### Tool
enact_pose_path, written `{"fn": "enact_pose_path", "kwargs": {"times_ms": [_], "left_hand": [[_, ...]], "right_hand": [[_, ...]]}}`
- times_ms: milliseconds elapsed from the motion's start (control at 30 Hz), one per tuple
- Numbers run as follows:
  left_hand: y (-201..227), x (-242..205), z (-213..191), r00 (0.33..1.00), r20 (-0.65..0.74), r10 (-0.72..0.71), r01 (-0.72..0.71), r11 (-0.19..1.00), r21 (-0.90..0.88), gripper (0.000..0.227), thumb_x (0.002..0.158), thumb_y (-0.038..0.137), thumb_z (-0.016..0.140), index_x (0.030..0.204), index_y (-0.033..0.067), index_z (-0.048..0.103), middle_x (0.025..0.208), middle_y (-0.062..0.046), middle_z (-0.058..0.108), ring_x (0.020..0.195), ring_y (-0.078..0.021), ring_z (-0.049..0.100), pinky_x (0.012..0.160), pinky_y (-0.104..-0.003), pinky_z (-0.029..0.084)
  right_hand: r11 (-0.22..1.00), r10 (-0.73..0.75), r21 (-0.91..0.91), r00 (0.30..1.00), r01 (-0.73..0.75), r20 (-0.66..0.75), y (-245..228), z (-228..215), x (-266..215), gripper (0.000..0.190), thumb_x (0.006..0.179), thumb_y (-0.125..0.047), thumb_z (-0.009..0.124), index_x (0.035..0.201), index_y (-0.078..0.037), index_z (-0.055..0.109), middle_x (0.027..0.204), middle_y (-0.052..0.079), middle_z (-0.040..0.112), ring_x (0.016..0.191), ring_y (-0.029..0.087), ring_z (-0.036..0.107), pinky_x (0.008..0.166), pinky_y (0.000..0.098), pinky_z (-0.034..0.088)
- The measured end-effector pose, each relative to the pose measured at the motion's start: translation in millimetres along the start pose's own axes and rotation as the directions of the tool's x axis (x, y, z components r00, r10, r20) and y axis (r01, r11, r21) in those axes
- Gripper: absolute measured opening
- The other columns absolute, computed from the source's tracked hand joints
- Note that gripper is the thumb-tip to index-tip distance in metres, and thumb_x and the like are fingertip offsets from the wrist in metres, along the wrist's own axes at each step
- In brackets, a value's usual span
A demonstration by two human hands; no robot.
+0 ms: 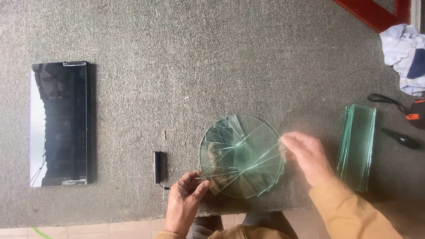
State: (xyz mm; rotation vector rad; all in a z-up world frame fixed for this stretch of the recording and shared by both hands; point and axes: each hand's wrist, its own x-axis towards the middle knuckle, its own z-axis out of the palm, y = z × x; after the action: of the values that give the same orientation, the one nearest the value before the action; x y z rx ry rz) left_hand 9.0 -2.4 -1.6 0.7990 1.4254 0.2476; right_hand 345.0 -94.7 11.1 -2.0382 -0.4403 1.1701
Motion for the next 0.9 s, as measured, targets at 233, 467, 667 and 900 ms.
{"fn": "enact_pose_path", "kwargs": {"times_ms": [233, 467, 667, 900], "left_hand": [[-8.7, 4.9, -0.9, 0.999, -0.026, 0.021, -0.020, 0.998, 0.051, 0.050, 0.085, 0.021, 0.093, 0.130, 0.0019, 0.083, 0.104, -0.014, 0.096, 0.099, -0.0165, 0.086, 0.093, -0.029, 0.068], [12.2, -10.1, -2.9, 0.995, 0.082, 0.050, -0.054, 0.998, 0.042, 0.042, 0.084, 0.021, 0.094, 0.123, 0.0091, 0.086, 0.106, -0.010, 0.099, 0.098, -0.0169, 0.091, 0.094, -0.031, 0.072], [3.8, -3.4, -3.4, 0.998, 0.030, 0.049, -0.053, 0.992, 0.117, 0.051, 0.088, 0.031, 0.087, 0.133, 0.0072, 0.082, 0.118, -0.009, 0.097, 0.111, -0.0139, 0.090, 0.101, -0.027, 0.072], [-1.2, -0.4, -3.3, 0.996, 0.011, 0.086, -0.087, 0.985, 0.151, 0.040, 0.090, 0.028, 0.089, 0.125, 0.0085, 0.086, 0.108, -0.006, 0.097, 0.100, -0.0108, 0.090, 0.092, -0.025, 0.073]], "right_hand": [[1.000, -0.015, -0.007, 1.000, 0.015, 0.003, -3.8, 0.2, -2.9, 0.029, 0.109, -0.030, 0.069, 0.093, -0.007, 0.078, 0.088, 0.008, 0.077, 0.082, 0.021, 0.072, 0.086, 0.0390, 0.065], [0.999, -0.036, 0.036, 0.999, 0.035, 0.016, 3.1, -0.2, -1.1, 0.035, 0.111, -0.032, 0.065, 0.096, -0.004, 0.079, 0.092, 0.012, 0.078, 0.082, 0.025, 0.071, 0.081, 0.0403, 0.062], [0.999, -0.019, 0.030, 1.000, 0.019, 0.010, 9.5, -1.1, 2.4, 0.029, 0.110, -0.028, 0.068, 0.096, -0.004, 0.078, 0.094, 0.012, 0.078, 0.084, 0.025, 0.072, 0.085, 0.0426, 0.065], [0.999, -0.024, 0.041, 1.000, 0.023, 0.009, 14.2, -2.7, 5.1, 0.026, 0.110, -0.025, 0.069, 0.098, -0.003, 0.079, 0.095, 0.013, 0.078, 0.086, 0.026, 0.072, 0.081, 0.0414, 0.065]]}}
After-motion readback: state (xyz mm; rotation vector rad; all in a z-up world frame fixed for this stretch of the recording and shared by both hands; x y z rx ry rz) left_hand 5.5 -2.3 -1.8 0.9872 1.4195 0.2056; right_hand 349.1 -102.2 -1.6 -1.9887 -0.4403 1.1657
